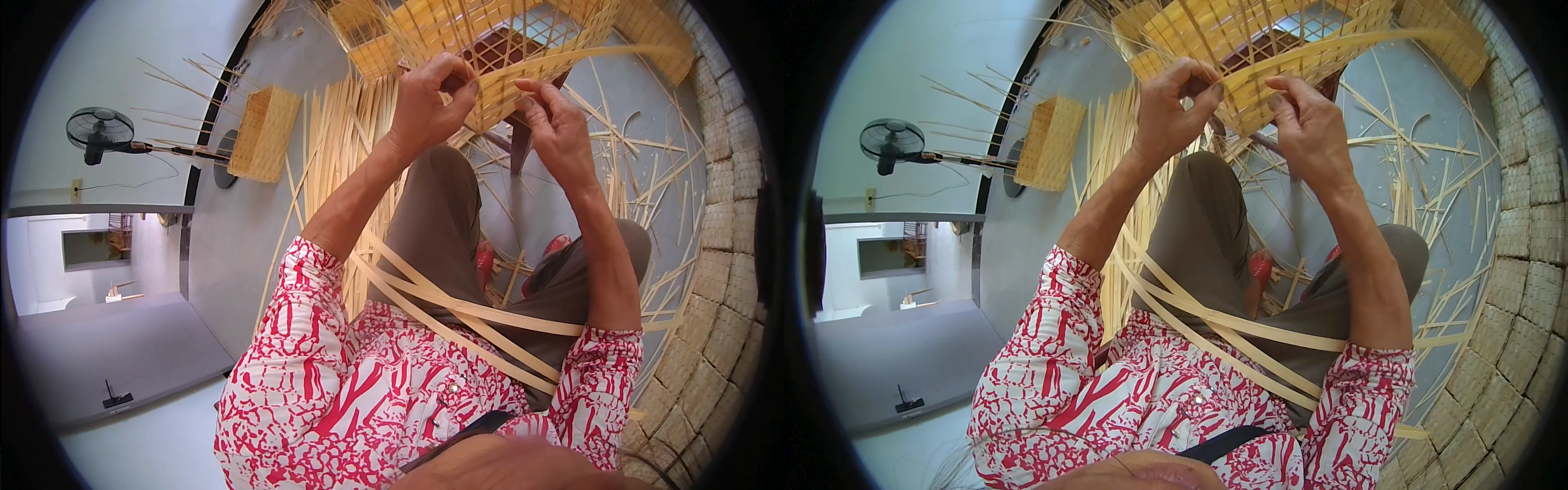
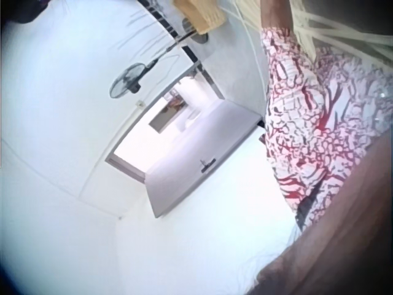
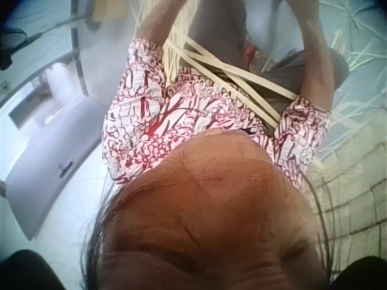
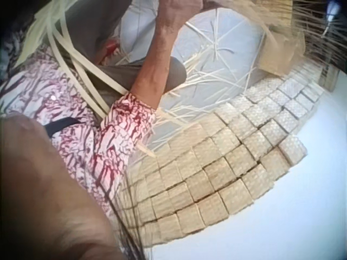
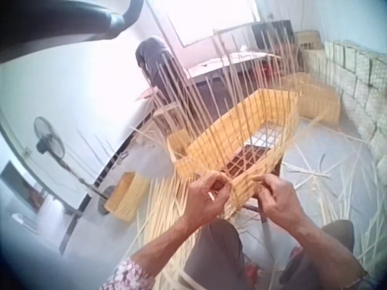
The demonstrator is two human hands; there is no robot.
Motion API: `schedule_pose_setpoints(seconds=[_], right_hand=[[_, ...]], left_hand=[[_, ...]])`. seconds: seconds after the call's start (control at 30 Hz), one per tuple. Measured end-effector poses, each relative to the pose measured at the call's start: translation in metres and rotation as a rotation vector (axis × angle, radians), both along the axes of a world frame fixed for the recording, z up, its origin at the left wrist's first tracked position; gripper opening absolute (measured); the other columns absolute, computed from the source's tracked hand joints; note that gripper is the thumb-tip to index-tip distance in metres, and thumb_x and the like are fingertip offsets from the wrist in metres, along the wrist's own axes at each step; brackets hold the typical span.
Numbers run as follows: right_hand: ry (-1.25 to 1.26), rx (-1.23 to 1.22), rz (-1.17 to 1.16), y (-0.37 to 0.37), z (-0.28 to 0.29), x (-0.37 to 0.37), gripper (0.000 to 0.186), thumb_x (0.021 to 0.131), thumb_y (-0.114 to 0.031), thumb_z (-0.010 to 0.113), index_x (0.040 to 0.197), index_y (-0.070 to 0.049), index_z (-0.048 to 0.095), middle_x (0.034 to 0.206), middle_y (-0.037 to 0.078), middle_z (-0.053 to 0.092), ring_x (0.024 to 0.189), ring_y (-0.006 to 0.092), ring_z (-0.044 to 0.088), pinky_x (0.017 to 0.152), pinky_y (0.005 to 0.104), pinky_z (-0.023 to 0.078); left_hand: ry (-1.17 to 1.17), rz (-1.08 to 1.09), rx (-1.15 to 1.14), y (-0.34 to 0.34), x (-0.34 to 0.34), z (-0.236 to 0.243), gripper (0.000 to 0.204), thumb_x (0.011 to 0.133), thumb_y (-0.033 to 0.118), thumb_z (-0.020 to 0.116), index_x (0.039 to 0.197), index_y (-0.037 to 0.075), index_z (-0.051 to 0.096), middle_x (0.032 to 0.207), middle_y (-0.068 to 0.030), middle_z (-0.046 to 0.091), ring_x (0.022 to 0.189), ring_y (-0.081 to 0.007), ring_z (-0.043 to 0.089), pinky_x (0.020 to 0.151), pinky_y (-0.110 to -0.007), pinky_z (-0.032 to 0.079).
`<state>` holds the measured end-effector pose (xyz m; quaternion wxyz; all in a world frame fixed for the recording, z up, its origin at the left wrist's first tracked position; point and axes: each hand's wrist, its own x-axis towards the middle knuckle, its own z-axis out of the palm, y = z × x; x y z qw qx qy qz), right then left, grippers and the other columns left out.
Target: The person weaves a basket by hand, interlacing thin bamboo strips through a pre-formed frame. They repeatedly pull strips through the structure and adjust tension to maintain the weave pattern.
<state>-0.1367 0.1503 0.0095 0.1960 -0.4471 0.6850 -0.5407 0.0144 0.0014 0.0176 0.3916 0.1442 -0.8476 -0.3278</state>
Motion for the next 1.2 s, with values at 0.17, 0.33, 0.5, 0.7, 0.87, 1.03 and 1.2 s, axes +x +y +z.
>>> schedule_pose_setpoints(seconds=[0.17, 0.33, 0.5, 0.7, 0.87, 1.03, 1.2], right_hand=[[-0.853, -0.382, 0.065, -0.017, -0.008, -0.027, 0.026, 0.107, -0.014, 0.048, 0.128, 0.0, 0.057, 0.109, 0.015, 0.072, 0.096, 0.02, 0.07, 0.089, 0.0329, 0.058], [-1.198, -0.517, 0.423, -0.014, -0.017, -0.047, 0.029, 0.108, -0.023, 0.049, 0.122, 0.0, 0.061, 0.106, 0.014, 0.071, 0.094, 0.0197, 0.069, 0.091, 0.0362, 0.058], [-0.921, -0.359, 0.543, -0.018, -0.006, -0.055, 0.034, 0.103, -0.025, 0.061, 0.126, 0.0, 0.064, 0.115, 0.011, 0.071, 0.094, 0.0138, 0.065, 0.087, 0.0277, 0.053], [-0.424, -0.236, 0.455, -0.013, 0.041, -0.014, 0.052, 0.095, -0.01, 0.07, 0.144, -0.003, 0.055, 0.125, 0.003, 0.066, 0.093, 0.0063, 0.056, 0.083, 0.0213, 0.047], [-0.329, -0.309, 0.456, -0.014, 0.049, 0.0, 0.022, 0.096, -0.008, 0.069, 0.117, -0.002, 0.063, 0.109, -0.002, 0.06, 0.084, 0.0052, 0.05, 0.076, 0.0211, 0.044], [-0.356, -0.303, 0.163, -0.016, 0.029, 0.001, 0.024, 0.104, -0.021, 0.061, 0.089, -0.002, 0.061, 0.089, 0.0, 0.062, 0.078, 0.0084, 0.052, 0.074, 0.0224, 0.044], [-0.431, -0.357, -0.063, -0.024, 0.015, -0.011, 0.024, 0.104, -0.015, 0.053, 0.121, -0.001, 0.061, 0.111, 0.009, 0.067, 0.094, 0.0138, 0.066, 0.083, 0.0271, 0.056]], left_hand=[[0.054, -0.064, 0.045, 0.005, 0.003, -0.003, 0.008, 0.087, -0.002, 0.071, 0.094, 0.0, 0.068, 0.079, -0.0016, 0.068, 0.071, -0.0062, 0.064, 0.065, -0.023, 0.053], [0.099, -0.095, 0.085, 0.008, -0.001, -0.006, 0.011, 0.086, -0.001, 0.076, 0.093, 0.001, 0.067, 0.083, -0.0016, 0.068, 0.071, -0.0057, 0.064, 0.063, -0.022, 0.052], [0.094, -0.079, 0.076, 0.006, -0.005, -0.011, 0.015, 0.085, 0.006, 0.08, 0.093, 0.003, 0.068, 0.083, -0.0046, 0.067, 0.071, -0.0097, 0.065, 0.064, -0.025, 0.053], [0.121, -0.015, -0.089, 0.004, 0.002, -0.001, 0.016, 0.085, 0.012, 0.081, 0.092, 0.006, 0.067, 0.081, -0.0092, 0.066, 0.073, -0.0215, 0.068, 0.066, -0.033, 0.053], [0.14, -0.046, -0.053, 0.004, 0.001, -0.002, 0.015, 0.086, 0.012, 0.08, 0.092, 0.006, 0.067, 0.085, -0.0083, 0.066, 0.075, -0.0229, 0.067, 0.067, -0.033, 0.053], [0.203, -0.017, -0.154, 0.008, -0.006, -0.003, 0.011, 0.087, 0.008, 0.077, 0.092, 0.004, 0.068, 0.086, -0.0101, 0.066, 0.078, -0.0243, 0.066, 0.07, -0.033, 0.053], [0.152, -0.021, -0.008, 0.003, -0.011, -0.019, 0.014, 0.088, 0.006, 0.078, 0.098, 0.002, 0.069, 0.089, -0.007, 0.068, 0.077, -0.0129, 0.065, 0.069, -0.027, 0.053]])
